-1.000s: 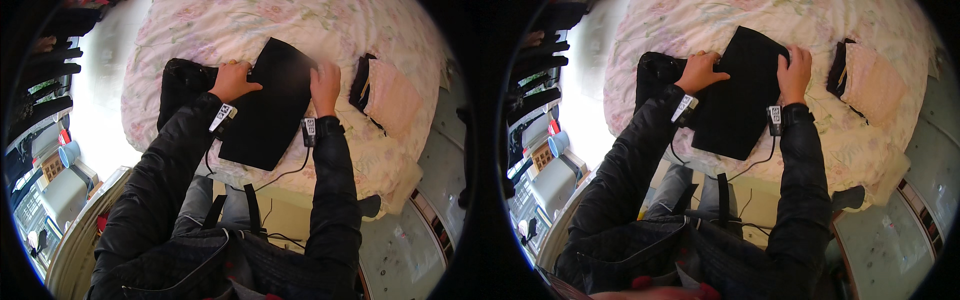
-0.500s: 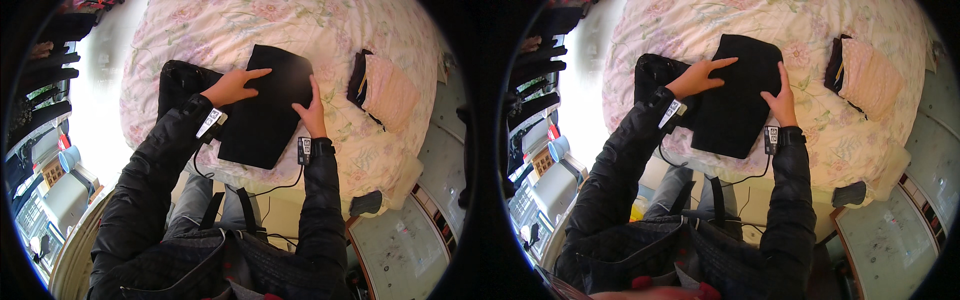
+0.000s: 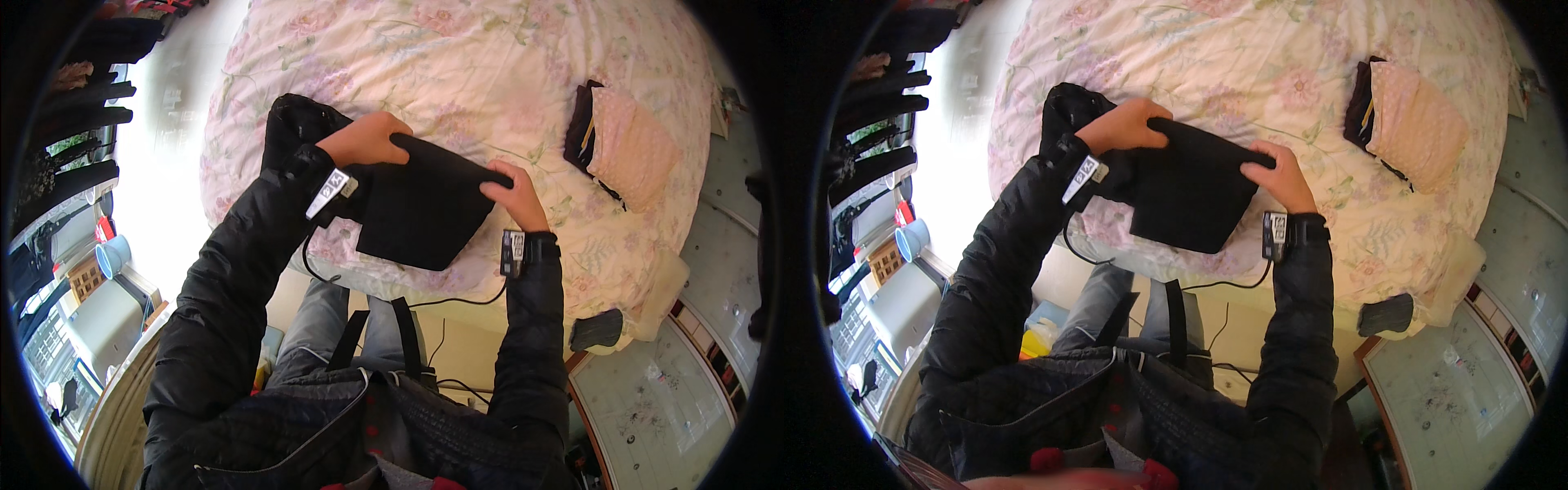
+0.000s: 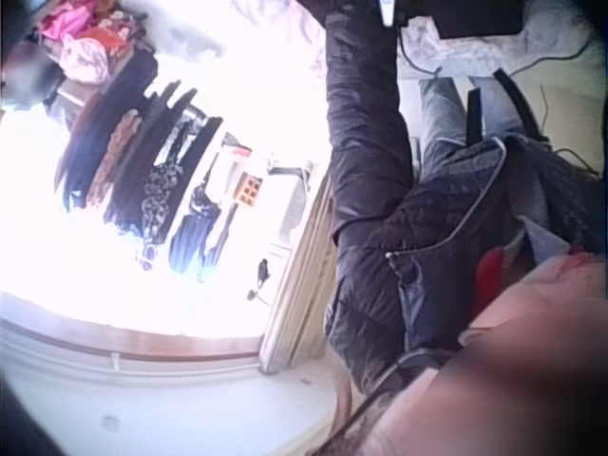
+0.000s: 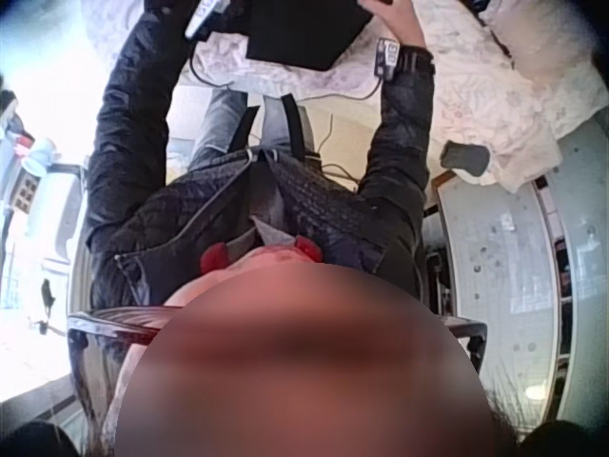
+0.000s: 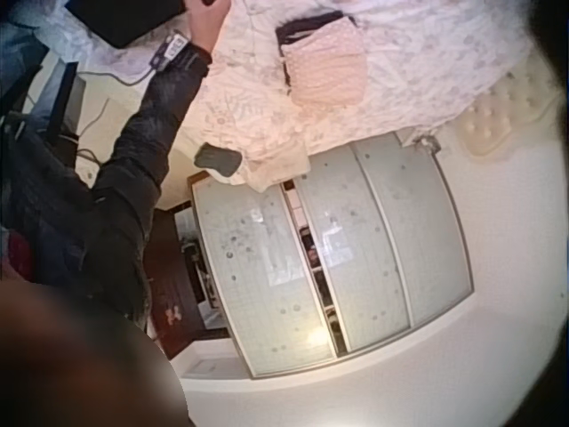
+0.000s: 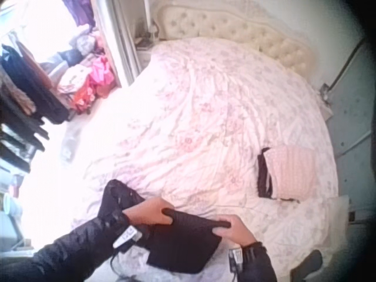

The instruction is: The person folds several garments on a bed, including a dark grey item, a black patterned item, a pink polka-dotted item, and a black long-sleeved top. Each item is smoothed, folded into a compact rectangle, and placed on the bed.

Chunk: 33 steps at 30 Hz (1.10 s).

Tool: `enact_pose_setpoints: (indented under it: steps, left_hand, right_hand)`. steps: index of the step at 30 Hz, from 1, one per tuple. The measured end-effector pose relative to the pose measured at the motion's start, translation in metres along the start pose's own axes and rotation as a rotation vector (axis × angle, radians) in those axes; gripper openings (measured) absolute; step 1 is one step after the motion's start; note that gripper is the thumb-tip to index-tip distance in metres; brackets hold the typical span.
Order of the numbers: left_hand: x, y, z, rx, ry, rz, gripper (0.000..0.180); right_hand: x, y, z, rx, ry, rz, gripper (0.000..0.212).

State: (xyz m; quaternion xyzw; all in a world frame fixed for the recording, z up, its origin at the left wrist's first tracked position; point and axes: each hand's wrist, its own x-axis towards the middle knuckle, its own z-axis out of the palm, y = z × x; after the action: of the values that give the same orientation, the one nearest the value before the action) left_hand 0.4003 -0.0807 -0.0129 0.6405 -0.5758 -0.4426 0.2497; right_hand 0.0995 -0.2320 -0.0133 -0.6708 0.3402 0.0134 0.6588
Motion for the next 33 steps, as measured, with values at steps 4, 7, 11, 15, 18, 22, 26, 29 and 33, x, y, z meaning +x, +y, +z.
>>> enact_pose_setpoints:
  steps: [4, 7, 11, 15, 18, 22, 26, 29, 33]
  left_hand:
    - [0.019, -0.012, 0.000, -0.103, -0.036, -0.110, 0.034]
    - [0.025, -0.020, 0.008, -0.057, 0.252, -0.104, 0.031]
    - [-0.014, -0.040, -0.017, 0.174, 0.558, 0.125, 0.029]
    - [-0.106, -0.088, -0.067, 0.282, 0.870, -0.094, 0.040]
    - [-0.179, -0.138, -0.081, 0.113, 0.863, -0.416, 0.046]
    - [-0.209, -0.191, -0.056, -0.638, 0.400, -0.722, 0.054]
    - [-0.187, -0.190, -0.029, -0.816, 0.309, -0.633, 0.064]
    - [-0.175, -0.150, -0.033, -0.772, 0.304, -0.668, 0.066]
    - [-0.161, -0.059, -0.031, -0.261, 0.580, -0.376, 0.069]
  right_hand:
    - [0.035, 0.051, 0.031, 0.783, 0.309, 0.223, 0.033]
    - [0.038, 0.080, 0.045, 0.912, 0.310, 0.142, 0.044]
    - [0.026, 0.098, 0.048, 0.746, 0.244, 0.012, 0.053]
    - [0.018, 0.106, 0.052, 0.649, 0.211, 0.050, 0.056]
    - [0.021, 0.110, 0.060, 0.621, 0.263, 0.083, 0.049]
    - [0.024, 0.112, 0.063, 0.579, 0.284, 0.111, 0.041]
    - [0.015, 0.109, 0.066, 0.644, 0.303, 0.115, 0.041]
    - [0.006, 0.108, 0.071, 0.678, 0.287, 0.127, 0.042]
    - [0.001, 0.111, 0.079, 0.639, 0.362, 0.099, 0.039]
